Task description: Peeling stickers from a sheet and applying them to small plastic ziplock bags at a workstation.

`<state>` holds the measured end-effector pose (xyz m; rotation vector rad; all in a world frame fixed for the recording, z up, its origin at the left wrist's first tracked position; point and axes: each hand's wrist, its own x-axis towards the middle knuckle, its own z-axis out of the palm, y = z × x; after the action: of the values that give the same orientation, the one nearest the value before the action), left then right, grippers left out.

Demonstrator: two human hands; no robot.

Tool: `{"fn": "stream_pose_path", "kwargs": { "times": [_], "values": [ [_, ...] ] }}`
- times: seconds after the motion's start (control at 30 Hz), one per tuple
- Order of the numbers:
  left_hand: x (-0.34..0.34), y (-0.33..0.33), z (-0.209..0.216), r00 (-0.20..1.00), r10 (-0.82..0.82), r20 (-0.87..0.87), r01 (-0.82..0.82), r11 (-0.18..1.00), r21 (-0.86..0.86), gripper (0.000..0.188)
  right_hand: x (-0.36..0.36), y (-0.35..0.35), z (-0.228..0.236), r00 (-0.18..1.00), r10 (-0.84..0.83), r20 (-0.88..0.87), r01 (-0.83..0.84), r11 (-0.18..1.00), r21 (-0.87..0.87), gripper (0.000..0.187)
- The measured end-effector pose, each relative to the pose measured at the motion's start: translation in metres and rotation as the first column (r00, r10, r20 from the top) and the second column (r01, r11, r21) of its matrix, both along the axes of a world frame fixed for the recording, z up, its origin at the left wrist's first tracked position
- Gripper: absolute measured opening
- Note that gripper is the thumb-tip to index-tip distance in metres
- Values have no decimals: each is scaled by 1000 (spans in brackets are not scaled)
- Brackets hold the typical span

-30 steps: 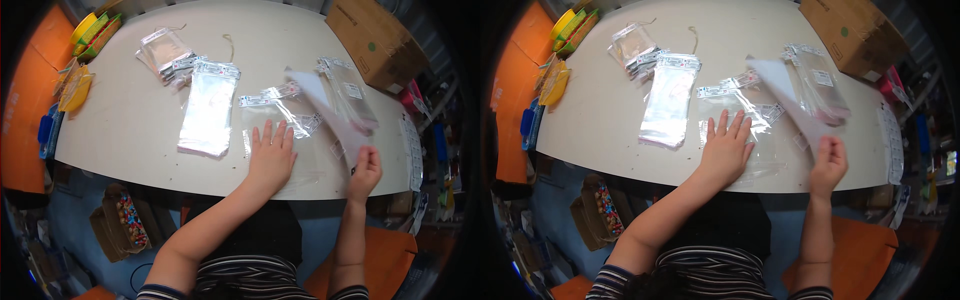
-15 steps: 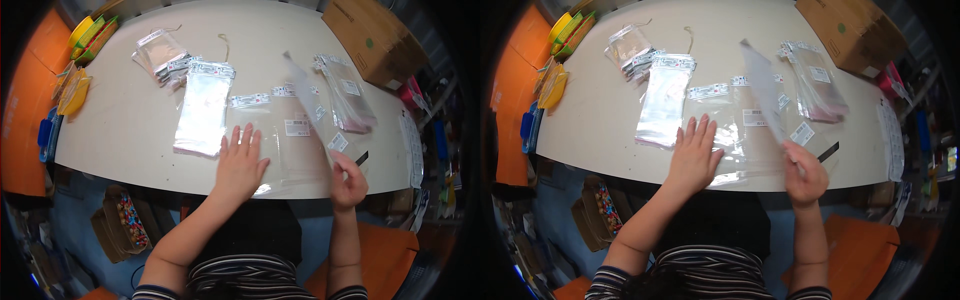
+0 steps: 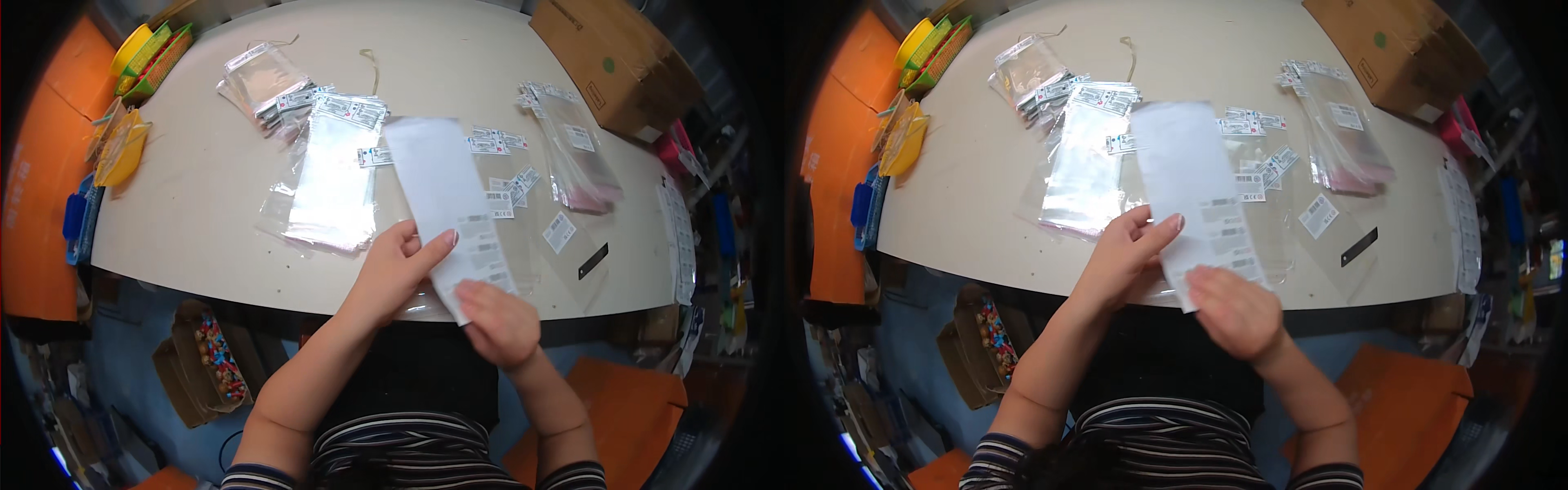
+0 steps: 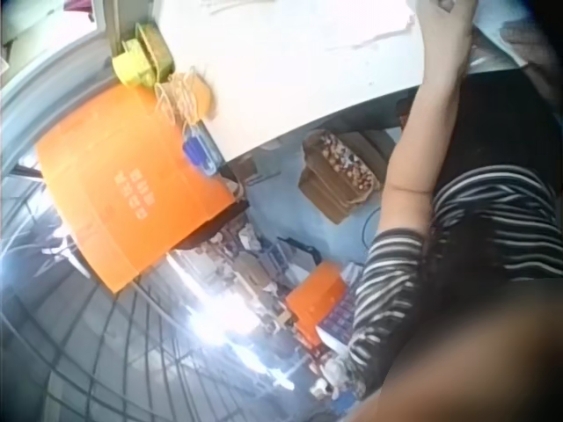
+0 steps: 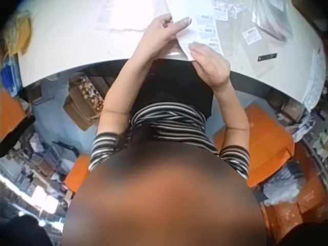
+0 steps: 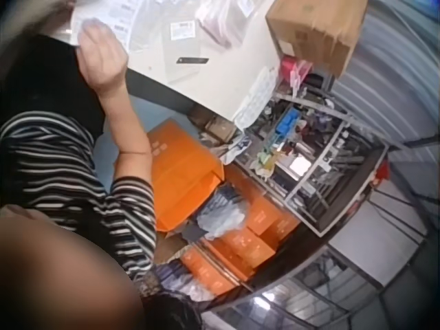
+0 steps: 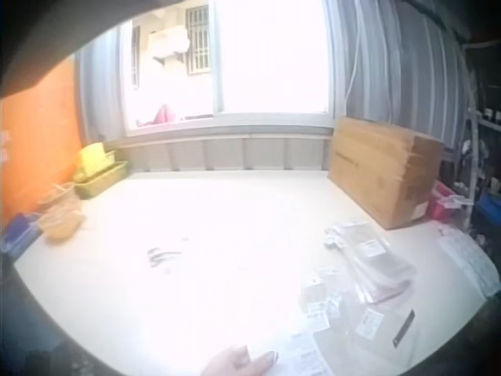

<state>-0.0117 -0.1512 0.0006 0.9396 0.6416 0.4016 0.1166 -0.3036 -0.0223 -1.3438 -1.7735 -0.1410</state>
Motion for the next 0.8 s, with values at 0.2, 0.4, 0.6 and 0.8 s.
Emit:
{"fn": "stream_pose_path", "kwargs": {
  "times": [0.2, 0.4, 0.6, 0.8],
  "values": [
    [-3, 0, -8, 999, 16, 31, -18, 997, 80, 41, 9, -2, 20, 925, -269, -269, 232, 959, -162, 37],
    [-15, 7, -12, 996, -72, 59, 71, 997, 21, 42, 39, 20, 33, 702, -330, -631, 46, 906, -421, 33],
    [-11, 7, -4, 996, -76, 41, 79, 993, -86, 42, 37, 18, 38, 760, -370, -535, 1, 824, -567, 35],
    [-11, 2, -5, 995, -96, 17, 95, 994, 57, 37, 30, 27, 52, 934, -303, -190, 213, 898, -386, 29]
  ]
}}
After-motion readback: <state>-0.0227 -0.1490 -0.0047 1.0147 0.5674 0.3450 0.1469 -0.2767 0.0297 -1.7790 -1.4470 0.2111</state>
